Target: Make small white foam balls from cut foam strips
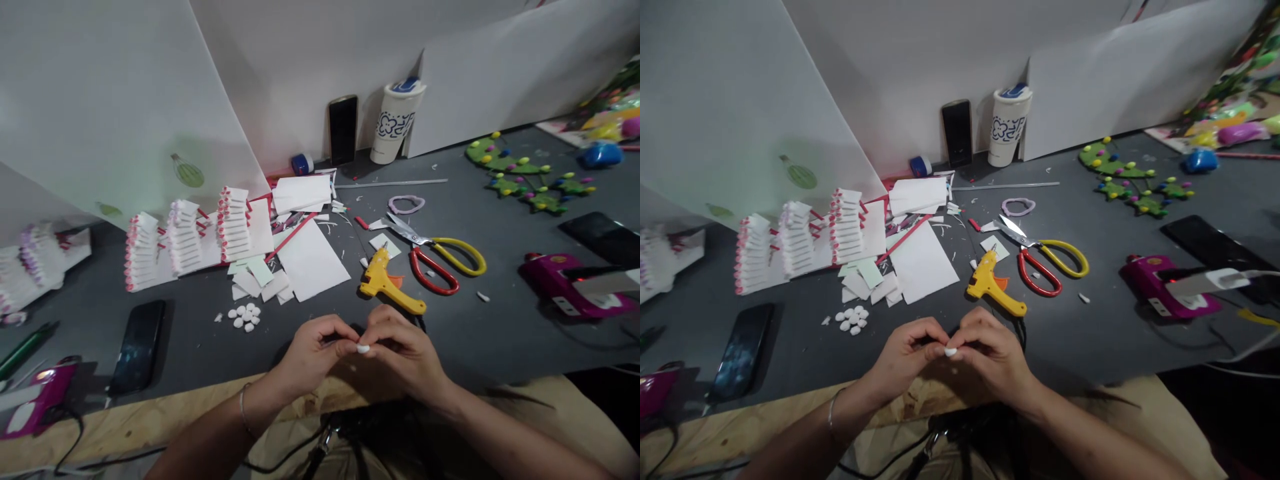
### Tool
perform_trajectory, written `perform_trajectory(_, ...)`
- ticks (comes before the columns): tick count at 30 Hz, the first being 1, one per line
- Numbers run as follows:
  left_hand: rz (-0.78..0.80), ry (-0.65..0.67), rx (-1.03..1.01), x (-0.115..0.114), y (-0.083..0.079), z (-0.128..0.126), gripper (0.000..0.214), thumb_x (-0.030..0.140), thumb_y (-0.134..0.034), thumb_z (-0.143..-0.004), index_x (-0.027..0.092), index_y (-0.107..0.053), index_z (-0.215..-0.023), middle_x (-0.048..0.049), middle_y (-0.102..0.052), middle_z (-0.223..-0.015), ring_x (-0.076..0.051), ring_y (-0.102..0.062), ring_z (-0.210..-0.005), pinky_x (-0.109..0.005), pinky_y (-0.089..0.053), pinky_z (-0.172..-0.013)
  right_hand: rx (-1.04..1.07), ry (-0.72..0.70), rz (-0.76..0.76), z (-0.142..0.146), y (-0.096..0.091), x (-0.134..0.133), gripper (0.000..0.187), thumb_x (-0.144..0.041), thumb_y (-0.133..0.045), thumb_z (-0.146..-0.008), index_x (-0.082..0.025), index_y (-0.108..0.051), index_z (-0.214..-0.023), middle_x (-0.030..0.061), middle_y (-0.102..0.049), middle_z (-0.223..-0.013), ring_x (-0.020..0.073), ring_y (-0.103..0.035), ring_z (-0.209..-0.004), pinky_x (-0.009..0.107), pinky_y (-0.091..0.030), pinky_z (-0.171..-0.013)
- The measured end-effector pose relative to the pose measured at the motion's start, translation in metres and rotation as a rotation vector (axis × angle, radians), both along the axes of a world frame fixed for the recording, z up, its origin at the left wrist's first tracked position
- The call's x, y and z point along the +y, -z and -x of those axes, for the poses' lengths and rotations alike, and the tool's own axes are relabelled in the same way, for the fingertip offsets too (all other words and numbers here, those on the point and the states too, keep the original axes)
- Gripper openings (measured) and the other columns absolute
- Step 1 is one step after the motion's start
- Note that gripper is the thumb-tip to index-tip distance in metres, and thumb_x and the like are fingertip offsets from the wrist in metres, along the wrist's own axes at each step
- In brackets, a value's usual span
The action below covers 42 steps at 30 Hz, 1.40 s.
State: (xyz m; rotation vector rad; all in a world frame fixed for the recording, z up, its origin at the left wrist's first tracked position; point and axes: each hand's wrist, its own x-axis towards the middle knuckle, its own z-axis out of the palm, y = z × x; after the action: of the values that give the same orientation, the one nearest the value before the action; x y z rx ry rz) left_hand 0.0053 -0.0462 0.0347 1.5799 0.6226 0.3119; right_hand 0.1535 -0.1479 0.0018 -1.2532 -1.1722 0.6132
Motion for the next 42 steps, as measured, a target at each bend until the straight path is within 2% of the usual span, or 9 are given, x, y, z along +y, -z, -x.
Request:
perform_trajectory(4,0.022,0.021,0.009,-0.001,0.002,-0.001,0.042,0.055,-0.063,-0.079,0.015,-0.074,-0.085,-0.0042,-0.065,-0.075,-0.015,-0.055,-0.07,-0.024,-0.04,-0.064,0.091,0.002,0.038,0.002,0.005,0.0,0.009,-0.035,-0.071,-0.08,-0.027,-0.074,-0.079,0.0005,-0.056,-0.074,0.013,-0.057,-0.068,0.024,-0.049,-0.06)
perform_trajectory(10,-0.07,-0.018,-0.05,-0.004,0.004,0.0,0.038,0.049,-0.06,-0.084,0.014,-0.071,-0.075,-0.0022,-0.061,-0.067,-0.012,-0.053,-0.062,-0.022,-0.04,-0.06,0.103,0.005,0.005,0.003,0.007,0.002,0.006,-0.03,-0.071,-0.081,-0.028,-0.075,-0.085,0.0004,-0.057,-0.077,0.013,-0.059,-0.072,0.025,-0.05,-0.063)
perform_trajectory(14,-0.297,-0.051,-0.071,-0.005,0.003,0.001,0.026,0.036,-0.058,-0.089,0.015,-0.069,-0.079,-0.0021,-0.062,-0.07,-0.011,-0.056,-0.063,-0.02,-0.042,-0.059,0.032,0.045,-0.016,0.001,0.008,0.002,0.01,-0.027,-0.071,-0.081,-0.027,-0.074,-0.091,0.001,-0.061,-0.076,0.0141,-0.06,-0.071,0.025,-0.051,-0.062)
perform_trajectory(17,-0.555,-0.051,-0.075,-0.004,0.003,0.003,0.019,0.026,-0.054,-0.092,0.015,-0.068,-0.087,-0.0031,-0.064,-0.074,-0.011,-0.058,-0.068,-0.02,-0.045,-0.061,0.027,0.066,-0.038,-0.001,0.008,0.002,0.02,-0.024,-0.072,-0.079,-0.026,-0.07,-0.099,0.0008,-0.064,-0.075,0.0143,-0.061,-0.07,0.024,-0.052,-0.061)
perform_trajectory(22,-0.997,-0.044,-0.08,-0.002,0.012,0.007,0.014,0.016,-0.051,-0.092,0.014,-0.063,-0.099,-0.005,-0.066,-0.078,-0.013,-0.058,-0.07,-0.023,-0.048,-0.063,0.07,0.059,0.073,-0.001,0.007,0.004,0.01,-0.023,-0.071,-0.079,-0.023,-0.07,-0.09,0.0035,-0.071,-0.081,0.0158,-0.067,-0.074,0.025,-0.056,-0.066)
perform_trajectory(27,-1.209,-0.028,-0.069,-0.001,0.014,0.007,0.012,0.014,-0.052,-0.091,0.014,-0.061,-0.1,-0.0035,-0.064,-0.074,-0.013,-0.055,-0.067,-0.024,-0.046,-0.06,0.132,0.052,0.139,0.004,0.009,0.003,0.007,-0.023,-0.069,-0.08,-0.024,-0.071,-0.087,0.0021,-0.074,-0.082,0.015,-0.07,-0.075,0.023,-0.057,-0.069)
perform_trajectory(38,-1.208,0.0,-0.099,0.0,0.018,0.01,0.011,0.018,-0.053,-0.092,0.014,-0.063,-0.092,-0.0034,-0.064,-0.073,-0.013,-0.055,-0.066,-0.024,-0.045,-0.059,0.187,-0.026,0.168,0.002,0.009,0.003,0.005,-0.023,-0.071,-0.077,-0.023,-0.072,-0.082,0.0027,-0.076,-0.081,0.0154,-0.072,-0.074,0.023,-0.059,-0.069)
perform_trajectory(42,-1.154,0.043,-0.074,0.001,0.017,0.01,0.016,0.02,-0.05,-0.094,0.015,-0.065,-0.091,-0.004,-0.065,-0.073,-0.013,-0.056,-0.067,-0.024,-0.046,-0.062,0.146,-0.005,0.213,0.002,0.007,0.003,0.007,-0.027,-0.069,-0.077,-0.021,-0.07,-0.081,0.003,-0.074,-0.074,0.0148,-0.07,-0.066,0.022,-0.058,-0.061)
